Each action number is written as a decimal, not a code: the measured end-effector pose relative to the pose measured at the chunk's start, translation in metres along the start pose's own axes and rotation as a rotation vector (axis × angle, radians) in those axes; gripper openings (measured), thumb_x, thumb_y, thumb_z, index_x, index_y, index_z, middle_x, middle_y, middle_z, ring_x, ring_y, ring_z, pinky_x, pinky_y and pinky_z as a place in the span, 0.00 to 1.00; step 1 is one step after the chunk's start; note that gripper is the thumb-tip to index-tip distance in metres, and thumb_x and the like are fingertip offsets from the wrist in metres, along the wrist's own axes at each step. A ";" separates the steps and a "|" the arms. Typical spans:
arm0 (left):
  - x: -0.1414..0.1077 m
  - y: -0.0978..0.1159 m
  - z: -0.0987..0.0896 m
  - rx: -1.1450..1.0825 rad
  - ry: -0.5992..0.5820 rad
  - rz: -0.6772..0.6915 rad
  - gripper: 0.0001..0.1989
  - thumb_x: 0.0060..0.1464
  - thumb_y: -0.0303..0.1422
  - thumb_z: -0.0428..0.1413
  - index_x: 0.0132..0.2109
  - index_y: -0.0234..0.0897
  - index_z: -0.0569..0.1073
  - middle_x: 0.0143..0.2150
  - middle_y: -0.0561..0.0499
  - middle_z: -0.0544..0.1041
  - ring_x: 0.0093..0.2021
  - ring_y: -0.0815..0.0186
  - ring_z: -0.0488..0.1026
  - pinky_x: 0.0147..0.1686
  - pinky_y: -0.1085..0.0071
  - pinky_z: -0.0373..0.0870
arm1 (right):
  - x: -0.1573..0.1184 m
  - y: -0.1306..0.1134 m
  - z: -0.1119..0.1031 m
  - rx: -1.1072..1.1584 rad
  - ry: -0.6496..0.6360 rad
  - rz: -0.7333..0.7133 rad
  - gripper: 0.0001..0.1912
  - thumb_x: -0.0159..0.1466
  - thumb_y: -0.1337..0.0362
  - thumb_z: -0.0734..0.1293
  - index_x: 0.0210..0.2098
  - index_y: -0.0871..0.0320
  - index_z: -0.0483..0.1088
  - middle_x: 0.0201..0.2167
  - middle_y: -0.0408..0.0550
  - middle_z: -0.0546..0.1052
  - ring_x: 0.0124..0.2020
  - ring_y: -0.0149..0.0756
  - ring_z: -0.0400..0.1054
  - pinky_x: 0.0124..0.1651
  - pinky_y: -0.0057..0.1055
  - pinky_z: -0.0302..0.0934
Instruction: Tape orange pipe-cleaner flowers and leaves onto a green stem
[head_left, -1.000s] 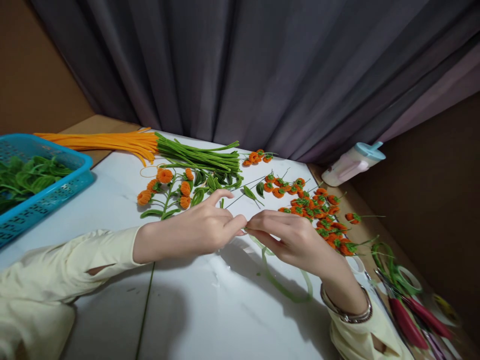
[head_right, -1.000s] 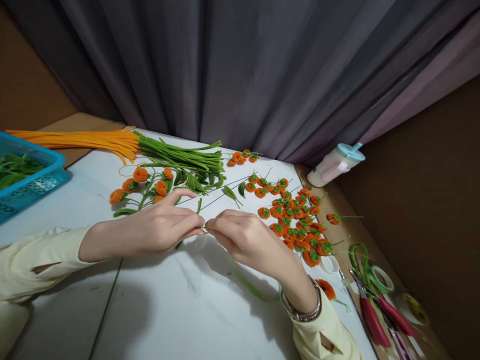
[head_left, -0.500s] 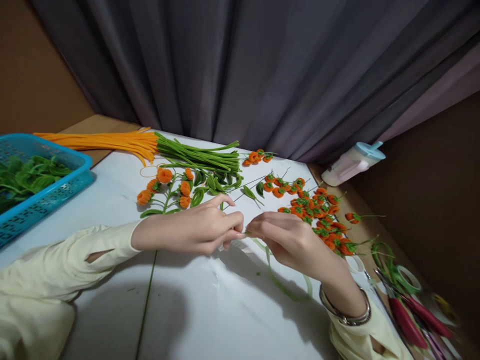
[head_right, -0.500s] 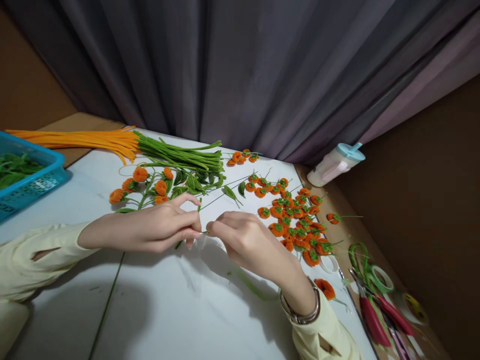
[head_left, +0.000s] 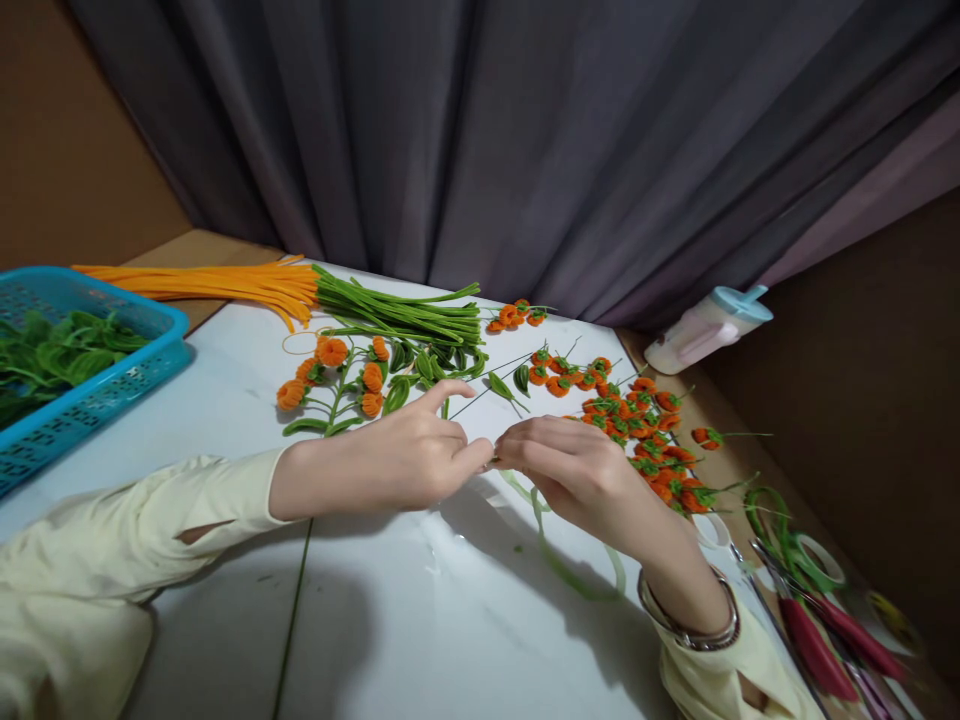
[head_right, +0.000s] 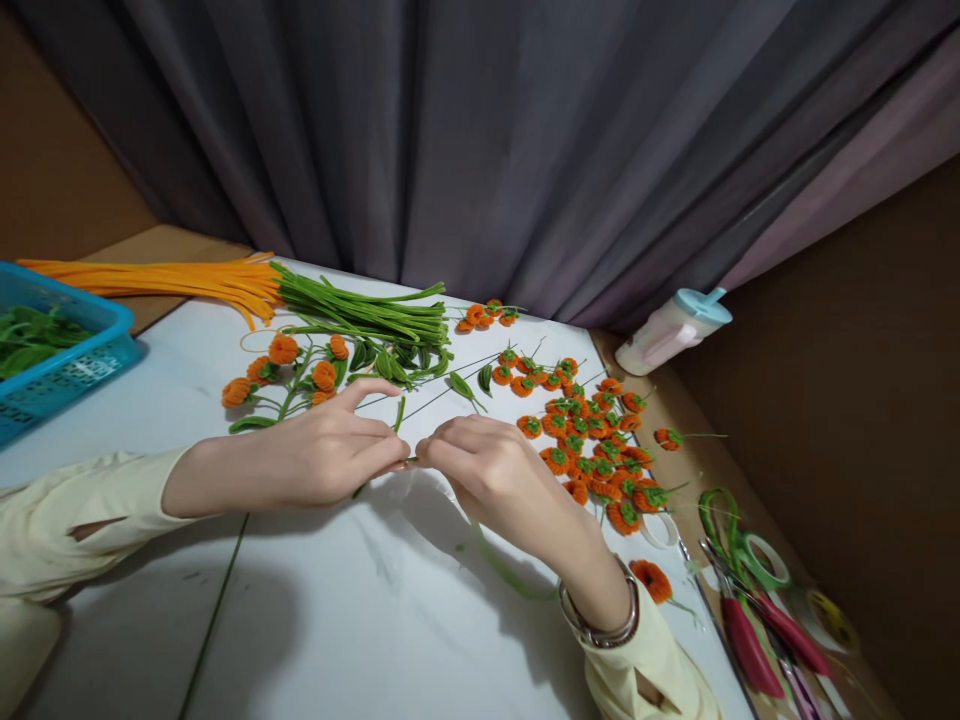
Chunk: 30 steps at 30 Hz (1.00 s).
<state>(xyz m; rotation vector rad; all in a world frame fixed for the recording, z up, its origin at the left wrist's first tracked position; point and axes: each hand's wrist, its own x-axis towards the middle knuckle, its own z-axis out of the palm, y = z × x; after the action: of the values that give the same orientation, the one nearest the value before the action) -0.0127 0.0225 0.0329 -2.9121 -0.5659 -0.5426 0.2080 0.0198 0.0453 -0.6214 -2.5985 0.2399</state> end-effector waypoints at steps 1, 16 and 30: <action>0.000 -0.001 -0.001 -0.083 -0.018 -0.002 0.14 0.64 0.24 0.40 0.32 0.35 0.66 0.22 0.55 0.70 0.21 0.70 0.62 0.59 0.54 0.55 | 0.001 -0.001 0.000 -0.009 -0.008 -0.007 0.16 0.67 0.76 0.53 0.34 0.59 0.69 0.28 0.50 0.75 0.34 0.36 0.70 0.36 0.32 0.64; 0.002 -0.001 -0.001 -0.290 0.032 -0.077 0.08 0.66 0.32 0.46 0.40 0.34 0.67 0.29 0.53 0.75 0.26 0.70 0.69 0.58 0.58 0.54 | 0.000 -0.002 -0.005 -0.072 0.028 -0.033 0.14 0.67 0.78 0.54 0.34 0.60 0.68 0.32 0.52 0.77 0.42 0.39 0.71 0.41 0.35 0.65; 0.000 0.000 -0.009 -0.227 -0.059 -0.018 0.10 0.63 0.25 0.42 0.36 0.35 0.66 0.24 0.54 0.72 0.22 0.69 0.65 0.58 0.58 0.55 | 0.001 -0.007 -0.006 0.030 0.025 -0.056 0.16 0.65 0.79 0.54 0.35 0.60 0.70 0.30 0.52 0.77 0.36 0.37 0.71 0.37 0.34 0.64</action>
<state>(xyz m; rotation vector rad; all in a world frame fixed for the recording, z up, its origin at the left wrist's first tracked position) -0.0155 0.0214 0.0415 -3.1491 -0.5725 -0.5589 0.2072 0.0145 0.0528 -0.5377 -2.5794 0.2508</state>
